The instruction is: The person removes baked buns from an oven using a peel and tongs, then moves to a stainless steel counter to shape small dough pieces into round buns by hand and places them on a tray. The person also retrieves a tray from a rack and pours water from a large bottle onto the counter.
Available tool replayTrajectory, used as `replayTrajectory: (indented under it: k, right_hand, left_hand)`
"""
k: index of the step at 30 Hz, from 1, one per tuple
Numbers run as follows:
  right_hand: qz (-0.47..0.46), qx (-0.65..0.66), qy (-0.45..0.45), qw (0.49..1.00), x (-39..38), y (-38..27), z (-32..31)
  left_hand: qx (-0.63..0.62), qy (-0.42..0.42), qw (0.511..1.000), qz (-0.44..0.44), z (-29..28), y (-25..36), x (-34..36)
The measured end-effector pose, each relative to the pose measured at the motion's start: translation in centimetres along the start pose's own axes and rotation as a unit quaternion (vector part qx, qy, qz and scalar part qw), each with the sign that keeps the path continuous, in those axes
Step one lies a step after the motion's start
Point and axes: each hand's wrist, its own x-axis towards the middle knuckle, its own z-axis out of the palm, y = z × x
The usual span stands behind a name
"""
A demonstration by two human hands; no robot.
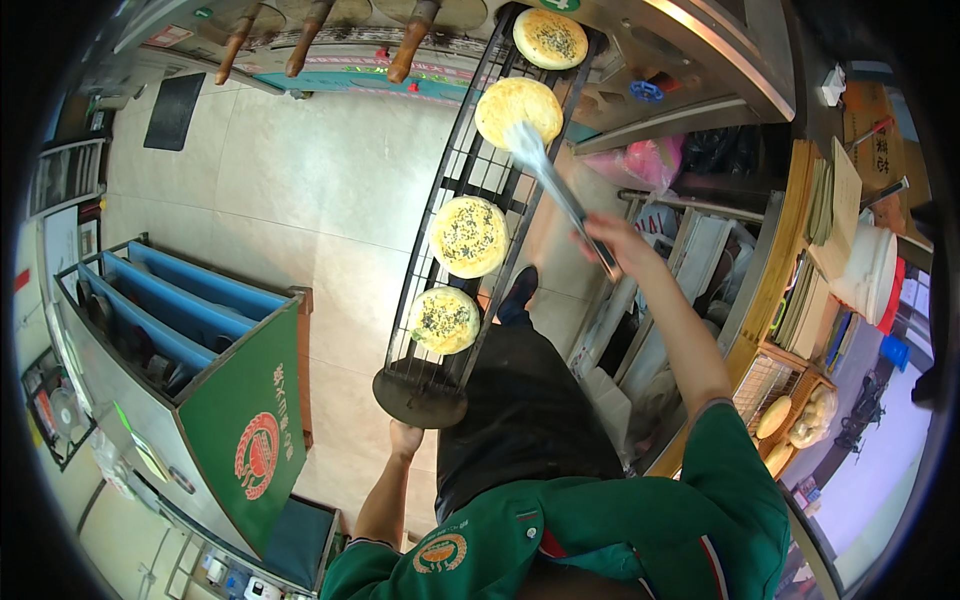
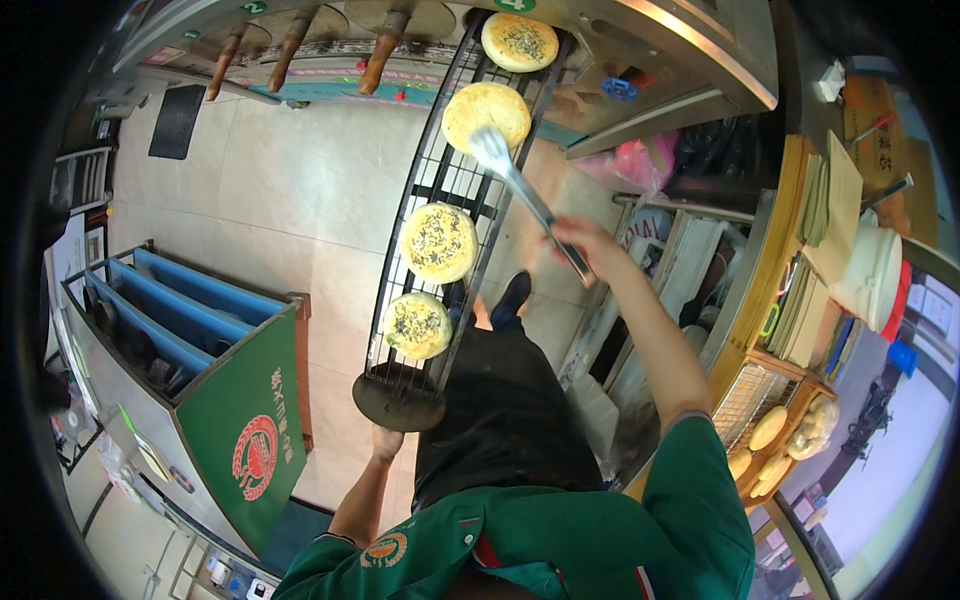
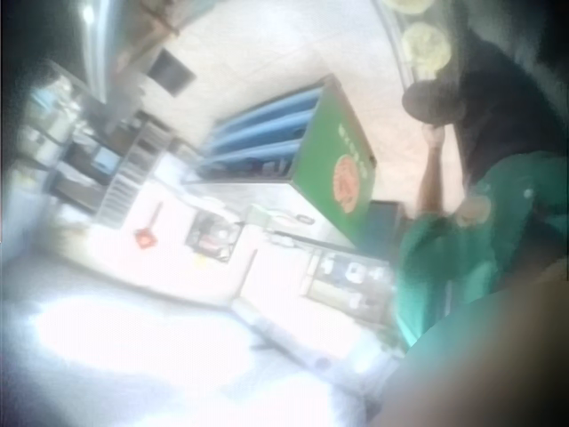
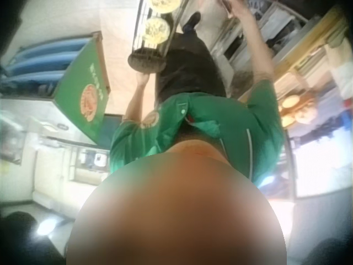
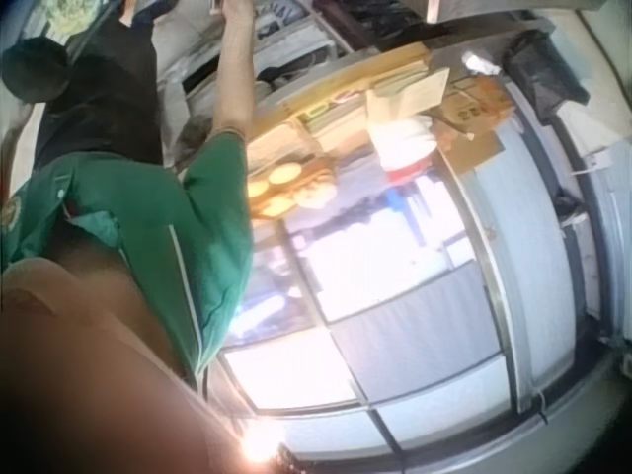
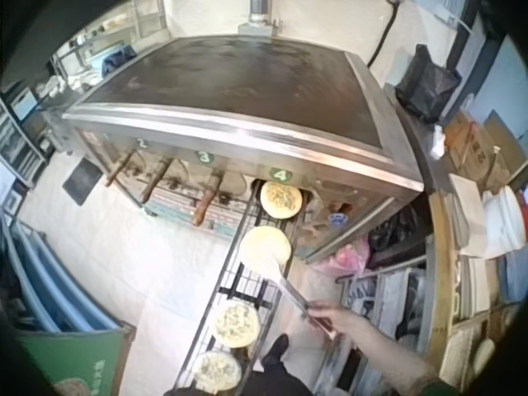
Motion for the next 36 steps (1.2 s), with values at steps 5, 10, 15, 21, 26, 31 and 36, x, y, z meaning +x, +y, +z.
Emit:
replayTrajectory:
  k: [5, 10, 15, 21, 26, 31, 36]
  right_hand:
    - [-0.163, -0.152, 0.173, 0.959, 2.2, -3.6, 1.1]
    - [-0.404, -0.679, 0.357, 0.498, 0.1, -7.7, 1.8]
    - [-0.354, -0.729, 0.393, 0.435, -0.1, -7.9, 0.2]
    - [-0.247, -0.581, 0.455, 0.628, -11.0, 3.0, -2.2]
    - [-0.166, -0.523, 0.544, 0.635, -16.4, 6.1, -0.5]
    - [-0.141, -0.437, 0.677, 0.575, -20.3, 3.6, 1.5]
    - [-0.167, -0.500, 0.725, 0.443, -24.4, 1.9, 1.7]
  left_hand:
    - [0.040, -0.009, 0.998, 0.038, -0.3, 1.9, 0.5]
    - [0.053, -0.062, 0.997, 0.016, 0.4, 5.5, 2.1]
    - [0.012, -0.065, 0.996, -0.055, 1.3, 9.9, 3.7]
    - [-0.012, -0.117, 0.987, -0.105, 3.0, 15.4, 8.0]
    - [-0.038, -0.149, 0.986, -0.067, 5.2, 21.8, 15.5]
    - [-0.076, -0.161, 0.981, -0.069, 7.4, 29.2, 24.4]
    - [-0.049, -0.182, 0.980, -0.070, 8.8, 36.9, 33.7]
